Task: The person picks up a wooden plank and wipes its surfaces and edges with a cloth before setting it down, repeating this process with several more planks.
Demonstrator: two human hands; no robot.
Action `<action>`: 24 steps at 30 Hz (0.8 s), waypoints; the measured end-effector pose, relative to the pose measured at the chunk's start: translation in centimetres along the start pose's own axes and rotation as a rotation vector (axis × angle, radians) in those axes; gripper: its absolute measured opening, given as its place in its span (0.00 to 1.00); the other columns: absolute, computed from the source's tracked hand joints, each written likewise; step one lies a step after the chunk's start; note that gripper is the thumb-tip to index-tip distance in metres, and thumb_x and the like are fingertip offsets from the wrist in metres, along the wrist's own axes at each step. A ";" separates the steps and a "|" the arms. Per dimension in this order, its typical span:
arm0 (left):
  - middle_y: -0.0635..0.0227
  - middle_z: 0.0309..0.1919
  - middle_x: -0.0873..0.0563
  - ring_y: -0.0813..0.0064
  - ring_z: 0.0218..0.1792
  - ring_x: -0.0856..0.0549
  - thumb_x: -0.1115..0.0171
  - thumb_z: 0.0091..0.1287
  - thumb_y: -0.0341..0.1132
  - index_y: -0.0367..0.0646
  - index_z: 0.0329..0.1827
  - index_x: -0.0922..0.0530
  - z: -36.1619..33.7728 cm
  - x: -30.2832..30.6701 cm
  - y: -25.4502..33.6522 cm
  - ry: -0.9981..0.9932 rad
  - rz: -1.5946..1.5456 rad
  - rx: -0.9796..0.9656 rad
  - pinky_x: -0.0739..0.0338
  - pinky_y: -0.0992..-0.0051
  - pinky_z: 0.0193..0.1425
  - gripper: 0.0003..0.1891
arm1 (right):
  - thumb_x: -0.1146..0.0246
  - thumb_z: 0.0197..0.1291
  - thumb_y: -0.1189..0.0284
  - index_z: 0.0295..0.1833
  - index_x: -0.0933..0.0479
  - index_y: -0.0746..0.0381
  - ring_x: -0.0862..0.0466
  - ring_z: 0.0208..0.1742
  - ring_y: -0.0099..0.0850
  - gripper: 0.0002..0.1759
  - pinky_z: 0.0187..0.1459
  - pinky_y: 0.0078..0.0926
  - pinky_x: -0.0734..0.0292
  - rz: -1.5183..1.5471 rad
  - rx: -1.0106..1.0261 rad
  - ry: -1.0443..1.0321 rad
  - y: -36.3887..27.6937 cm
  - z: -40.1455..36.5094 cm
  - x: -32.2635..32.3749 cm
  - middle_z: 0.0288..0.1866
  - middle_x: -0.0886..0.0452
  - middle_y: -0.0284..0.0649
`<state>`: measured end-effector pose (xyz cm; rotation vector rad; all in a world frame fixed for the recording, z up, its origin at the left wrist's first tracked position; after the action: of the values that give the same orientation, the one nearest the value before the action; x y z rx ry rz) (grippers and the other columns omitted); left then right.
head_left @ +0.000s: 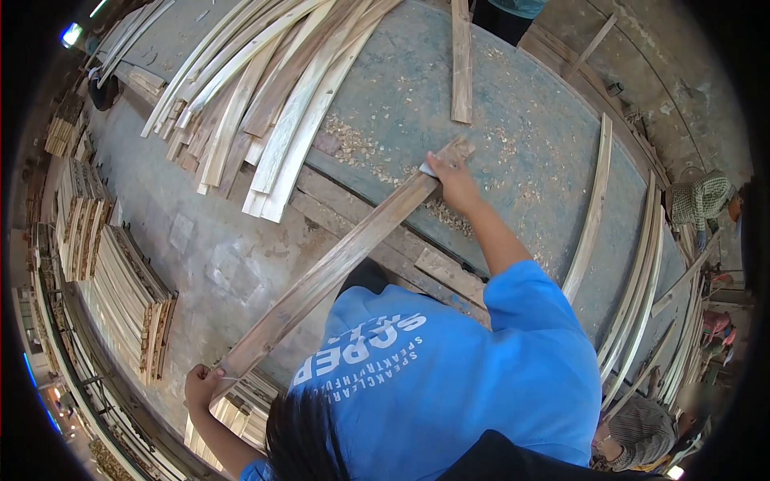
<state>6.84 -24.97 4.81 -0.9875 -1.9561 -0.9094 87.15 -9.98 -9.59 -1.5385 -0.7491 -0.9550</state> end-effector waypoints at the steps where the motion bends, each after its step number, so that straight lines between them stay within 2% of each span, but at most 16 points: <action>1: 0.74 0.18 0.29 0.78 0.22 0.31 0.20 0.51 0.50 0.39 0.25 0.23 -0.2 -0.1 0.2 0.000 -0.002 0.001 0.36 0.69 0.29 0.24 | 0.50 0.58 0.89 0.84 0.45 0.51 0.26 0.75 0.40 0.47 0.83 0.53 0.52 -0.189 0.186 -0.007 -1.6 -0.6 -0.7 0.77 0.27 0.38; 2: 0.72 0.18 0.27 0.76 0.22 0.30 0.20 0.51 0.50 0.39 0.26 0.22 -0.5 -0.1 0.5 -0.009 0.004 0.014 0.34 0.68 0.29 0.24 | 0.50 0.58 0.89 0.84 0.45 0.51 0.26 0.75 0.40 0.47 0.83 0.53 0.52 -0.183 0.181 -0.009 -0.9 -0.7 -0.7 0.77 0.27 0.38; 4: 0.71 0.17 0.25 0.75 0.22 0.29 0.20 0.50 0.51 0.38 0.26 0.21 0.0 0.1 1.8 -0.010 0.012 0.008 0.33 0.68 0.29 0.25 | 0.43 0.60 0.87 0.85 0.46 0.46 0.30 0.79 0.37 0.48 0.83 0.44 0.49 -0.073 0.018 0.115 1.7 0.5 2.1 0.78 0.28 0.34; 5: 0.69 0.18 0.24 0.75 0.22 0.28 0.20 0.51 0.51 0.37 0.27 0.21 0.2 0.0 2.3 0.005 0.043 0.011 0.32 0.67 0.30 0.24 | 0.44 0.64 0.83 0.84 0.44 0.49 0.30 0.79 0.34 0.44 0.82 0.54 0.50 -0.094 -0.053 0.108 1.9 0.7 2.0 0.78 0.27 0.34; 6: 0.68 0.18 0.23 0.74 0.22 0.27 0.20 0.51 0.51 0.37 0.27 0.20 0.3 -0.1 2.6 0.016 0.072 0.016 0.31 0.67 0.30 0.24 | 0.44 0.64 0.83 0.84 0.44 0.49 0.30 0.79 0.34 0.44 0.82 0.54 0.50 -0.097 -0.062 0.108 1.2 0.5 1.2 0.78 0.27 0.34; 8: 0.67 0.18 0.23 0.73 0.22 0.26 0.20 0.51 0.50 0.37 0.27 0.21 1.2 0.1 2.6 0.024 0.078 0.003 0.30 0.66 0.30 0.24 | 0.46 0.67 0.79 0.84 0.45 0.55 0.28 0.78 0.33 0.40 0.82 0.60 0.53 0.178 -0.073 0.059 -2.4 -1.2 -0.8 0.77 0.26 0.37; 9: 0.67 0.18 0.23 0.73 0.22 0.26 0.20 0.51 0.50 0.36 0.27 0.21 1.7 0.2 2.4 0.027 0.086 -0.005 0.30 0.66 0.31 0.24 | 0.46 0.67 0.79 0.84 0.45 0.55 0.28 0.78 0.33 0.40 0.82 0.60 0.53 0.171 -0.081 0.058 -3.5 -2.5 -1.5 0.77 0.26 0.37; 11: 0.67 0.18 0.23 0.73 0.22 0.26 0.21 0.51 0.50 0.36 0.27 0.21 2.4 -0.4 2.2 0.022 0.081 -0.010 0.30 0.66 0.31 0.24 | 0.50 0.70 0.78 0.85 0.45 0.51 0.28 0.78 0.37 0.38 0.81 0.59 0.50 -0.004 0.422 0.020 -8.8 -4.9 -2.5 0.78 0.27 0.40; 12: 0.66 0.18 0.23 0.72 0.22 0.26 0.21 0.51 0.49 0.36 0.27 0.21 2.8 -0.5 2.2 0.009 0.065 -0.014 0.30 0.66 0.31 0.24 | 0.50 0.70 0.78 0.85 0.45 0.51 0.28 0.78 0.37 0.38 0.81 0.59 0.50 -0.008 0.419 0.018 -8.0 -4.2 -2.3 0.78 0.27 0.40; 14: 0.66 0.18 0.24 0.72 0.22 0.26 0.21 0.51 0.49 0.36 0.27 0.22 3.9 -0.3 2.6 -0.001 0.052 -0.020 0.30 0.66 0.31 0.24 | 0.54 0.61 0.89 0.85 0.46 0.49 0.31 0.79 0.44 0.46 0.82 0.58 0.52 0.374 -0.266 0.049 -0.3 -1.6 -1.6 0.82 0.34 0.41; 15: 0.66 0.18 0.24 0.72 0.22 0.26 0.21 0.51 0.49 0.36 0.27 0.22 4.5 -0.2 2.9 -0.001 0.054 -0.009 0.30 0.66 0.31 0.24 | 0.54 0.61 0.89 0.85 0.46 0.49 0.31 0.79 0.44 0.46 0.82 0.58 0.52 0.379 -0.273 0.049 0.2 -1.5 -2.0 0.82 0.34 0.41; 17: 0.65 0.17 0.24 0.72 0.22 0.27 0.21 0.51 0.48 0.36 0.27 0.22 5.9 1.1 3.9 0.001 0.068 -0.009 0.31 0.66 0.31 0.23 | 0.55 0.60 0.90 0.84 0.44 0.48 0.31 0.79 0.45 0.46 0.82 0.58 0.52 0.004 -0.039 0.239 -2.5 -1.3 -0.1 0.79 0.30 0.42; 20: 0.65 0.17 0.25 0.71 0.23 0.27 0.21 0.51 0.49 0.36 0.27 0.21 9.3 3.7 5.5 -0.009 0.150 -0.065 0.30 0.66 0.32 0.24 | 0.55 0.60 0.91 0.83 0.43 0.49 0.29 0.77 0.44 0.46 0.83 0.59 0.55 0.052 0.069 0.219 -10.9 -4.9 -3.8 0.77 0.27 0.41; 21: 0.64 0.18 0.24 0.70 0.23 0.25 0.21 0.52 0.50 0.36 0.28 0.21 11.1 4.4 5.5 -0.020 0.147 -0.117 0.29 0.65 0.32 0.24 | 0.55 0.60 0.91 0.83 0.43 0.49 0.29 0.77 0.44 0.46 0.83 0.59 0.55 0.069 0.055 0.232 -11.2 -4.7 -4.2 0.77 0.27 0.41; 23: 0.62 0.19 0.22 0.68 0.24 0.24 0.22 0.52 0.51 0.36 0.28 0.21 13.3 6.5 6.9 -0.024 0.162 -0.182 0.29 0.64 0.33 0.24 | 0.52 0.64 0.87 0.85 0.48 0.41 0.30 0.78 0.46 0.47 0.80 0.57 0.46 -0.131 0.045 0.150 -10.0 -4.3 -4.9 0.80 0.30 0.36; 24: 0.61 0.22 0.20 0.67 0.25 0.21 0.22 0.52 0.52 0.38 0.32 0.20 13.9 7.5 8.4 -0.009 0.235 -0.191 0.28 0.63 0.34 0.24 | 0.54 0.61 0.90 0.85 0.48 0.45 0.29 0.78 0.45 0.48 0.82 0.57 0.55 0.052 -0.085 0.177 -5.4 -2.5 -5.3 0.78 0.28 0.38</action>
<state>6.74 -7.25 6.81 -1.3025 -1.7386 -0.9695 79.57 -11.34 -11.58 -1.5160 -0.5471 -1.0801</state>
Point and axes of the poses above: each hand's wrist, its own z-axis towards the middle knuckle, its own x-axis out of the back of the hand, y = z × x, the point moved 8 cm from there along z, towards the middle knuckle
